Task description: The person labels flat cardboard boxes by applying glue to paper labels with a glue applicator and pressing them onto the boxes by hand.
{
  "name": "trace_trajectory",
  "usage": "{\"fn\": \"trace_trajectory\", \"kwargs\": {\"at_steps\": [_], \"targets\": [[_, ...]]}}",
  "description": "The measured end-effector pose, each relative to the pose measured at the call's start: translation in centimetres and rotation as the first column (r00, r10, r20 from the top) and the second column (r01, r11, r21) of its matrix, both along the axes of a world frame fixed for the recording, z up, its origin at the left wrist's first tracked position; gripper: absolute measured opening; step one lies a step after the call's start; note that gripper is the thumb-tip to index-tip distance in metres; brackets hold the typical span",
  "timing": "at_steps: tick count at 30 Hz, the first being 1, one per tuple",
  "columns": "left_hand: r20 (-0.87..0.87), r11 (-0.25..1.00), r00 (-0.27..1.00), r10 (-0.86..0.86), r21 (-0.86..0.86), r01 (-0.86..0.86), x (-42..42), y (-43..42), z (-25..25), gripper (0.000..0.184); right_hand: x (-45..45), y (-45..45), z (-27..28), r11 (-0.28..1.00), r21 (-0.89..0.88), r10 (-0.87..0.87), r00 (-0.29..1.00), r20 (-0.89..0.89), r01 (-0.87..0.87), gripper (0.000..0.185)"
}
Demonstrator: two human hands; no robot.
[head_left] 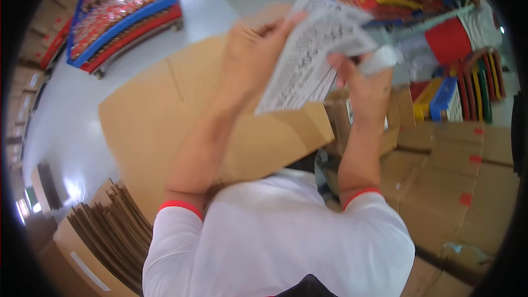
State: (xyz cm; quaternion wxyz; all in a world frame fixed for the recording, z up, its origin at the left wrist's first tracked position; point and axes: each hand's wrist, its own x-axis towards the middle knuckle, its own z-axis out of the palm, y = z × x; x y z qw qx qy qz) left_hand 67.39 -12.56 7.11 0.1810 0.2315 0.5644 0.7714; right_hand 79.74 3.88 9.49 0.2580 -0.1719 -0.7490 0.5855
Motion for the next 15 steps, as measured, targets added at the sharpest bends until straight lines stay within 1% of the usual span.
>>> {"fn": "trace_trajectory", "kwargs": {"at_steps": [2,3,4,5,6,8,9,10,11,12,13,14,15], "targets": [[-0.237,0.973,0.972,0.003,0.225,0.052,-3.1,0.0,-2.0,0.041,2.1,2.2,1.8,0.995,0.098,0.019,1.000,0.017,-0.021,0.031],[-0.366,0.994,0.927,0.081,0.104,-0.046,-6.5,-1.2,-4.0,0.045,4.2,3.8,2.0,0.995,0.102,-0.022,0.998,0.059,0.016,0.031],[-0.513,0.986,0.846,0.145,0.005,-0.165,-9.4,-2.2,-5.4,0.049,6.4,5.9,2.8,0.985,0.170,-0.032,0.989,0.145,0.007,0.028],[-0.500,0.911,0.835,0.232,-0.189,-0.366,-9.3,-3.0,-4.9,0.052,8.4,8.1,3.8,0.972,0.234,-0.037,0.974,0.224,-0.017,0.026],[-0.636,0.714,0.726,0.261,-0.379,-0.588,-11.3,-3.6,-7.2,0.055,10.7,10.6,4.1,0.971,0.241,-0.050,0.970,0.237,-0.009,0.026],[-0.802,0.462,0.580,0.139,-0.466,-0.755,-15.3,-5.4,-15.3,0.063,15.2,15.3,2.5,0.987,0.156,-0.049,0.874,0.483,-0.031,0.027],[-0.801,0.465,0.580,0.145,-0.463,-0.755,-15.9,-6.0,-16.8,0.063,16.3,16.3,1.0,0.990,0.140,-0.068,0.850,0.523,-0.007,0.027],[-0.617,0.333,0.787,0.006,-0.741,-0.583,-16.3,-6.3,-17.9,0.067,17.7,17.4,-0.9,0.992,0.126,-0.088,0.822,0.562,0.020,0.028],[-0.356,0.154,0.930,-0.089,-0.928,-0.341,-16.4,-6.1,-18.4,0.073,19.9,19.7,-3.9,0.996,0.082,-0.080,0.770,0.633,0.036,0.028],[-0.355,0.157,0.930,-0.089,-0.927,-0.339,-16.4,-5.8,-18.1,0.073,20.5,20.1,-6.2,0.999,0.020,-0.050,0.767,0.639,0.049,0.028],[-0.319,0.158,0.939,-0.125,-0.941,-0.299,-16.4,-5.5,-17.5,0.075,20.9,20.6,-8.6,0.997,-0.063,0.001,0.772,0.635,0.050,0.027],[-0.288,0.156,0.944,-0.159,-0.952,-0.264,-16.5,-5.2,-17.0,0.079,21.0,21.2,-11.1,0.984,-0.170,0.077,0.733,0.675,0.052,0.026],[-0.294,0.150,0.943,-0.156,-0.951,-0.272,-16.3,-5.0,-16.8,0.079,20.4,21.5,-13.1,0.983,-0.177,0.102,0.651,0.752,0.051,0.026]]}}
